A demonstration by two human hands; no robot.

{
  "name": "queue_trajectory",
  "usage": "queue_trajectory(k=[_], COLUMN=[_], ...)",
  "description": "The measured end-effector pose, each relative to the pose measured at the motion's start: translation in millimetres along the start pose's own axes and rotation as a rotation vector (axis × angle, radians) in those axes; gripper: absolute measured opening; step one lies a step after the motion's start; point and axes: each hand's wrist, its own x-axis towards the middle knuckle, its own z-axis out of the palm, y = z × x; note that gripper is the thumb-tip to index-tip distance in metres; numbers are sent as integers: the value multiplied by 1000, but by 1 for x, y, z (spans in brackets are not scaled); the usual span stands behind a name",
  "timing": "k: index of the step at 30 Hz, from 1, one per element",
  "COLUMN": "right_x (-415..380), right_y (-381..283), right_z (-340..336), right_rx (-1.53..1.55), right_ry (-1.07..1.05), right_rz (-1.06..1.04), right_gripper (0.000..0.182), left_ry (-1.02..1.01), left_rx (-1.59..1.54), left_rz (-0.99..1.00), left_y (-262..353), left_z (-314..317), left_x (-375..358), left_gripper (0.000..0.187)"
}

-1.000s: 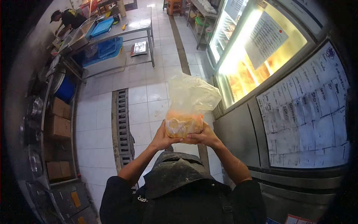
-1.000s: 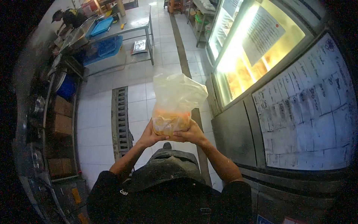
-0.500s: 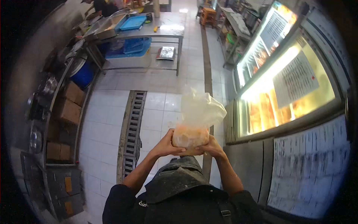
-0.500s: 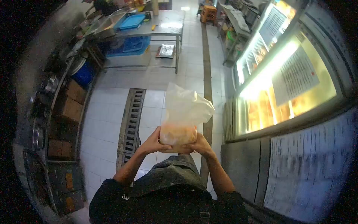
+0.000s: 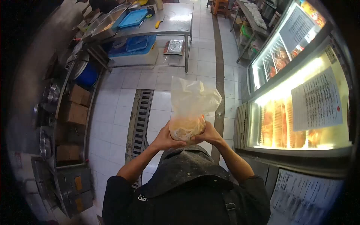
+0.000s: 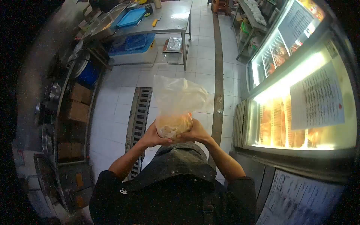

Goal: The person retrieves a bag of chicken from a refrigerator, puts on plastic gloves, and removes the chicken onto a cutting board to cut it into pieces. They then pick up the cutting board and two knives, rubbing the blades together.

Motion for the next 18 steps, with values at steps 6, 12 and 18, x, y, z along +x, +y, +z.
queue_trajectory(k=[6,12,18], right_x=[71,164,297], right_y=[-31,-47,-85], right_z=[-14,-15,-21], right_rx=[-45,-175,-173], right_ry=[-25,-13,47], right_rz=[-40,-3,-9], right_gripper=[60,52,59], left_ry=[199,314,332], left_rx=[-4,-118,-206], left_rz=[54,46,7], left_y=[17,5,25], left_z=[-31,-102,-209], left_x=[43,91,170], left_gripper=[86,77,70])
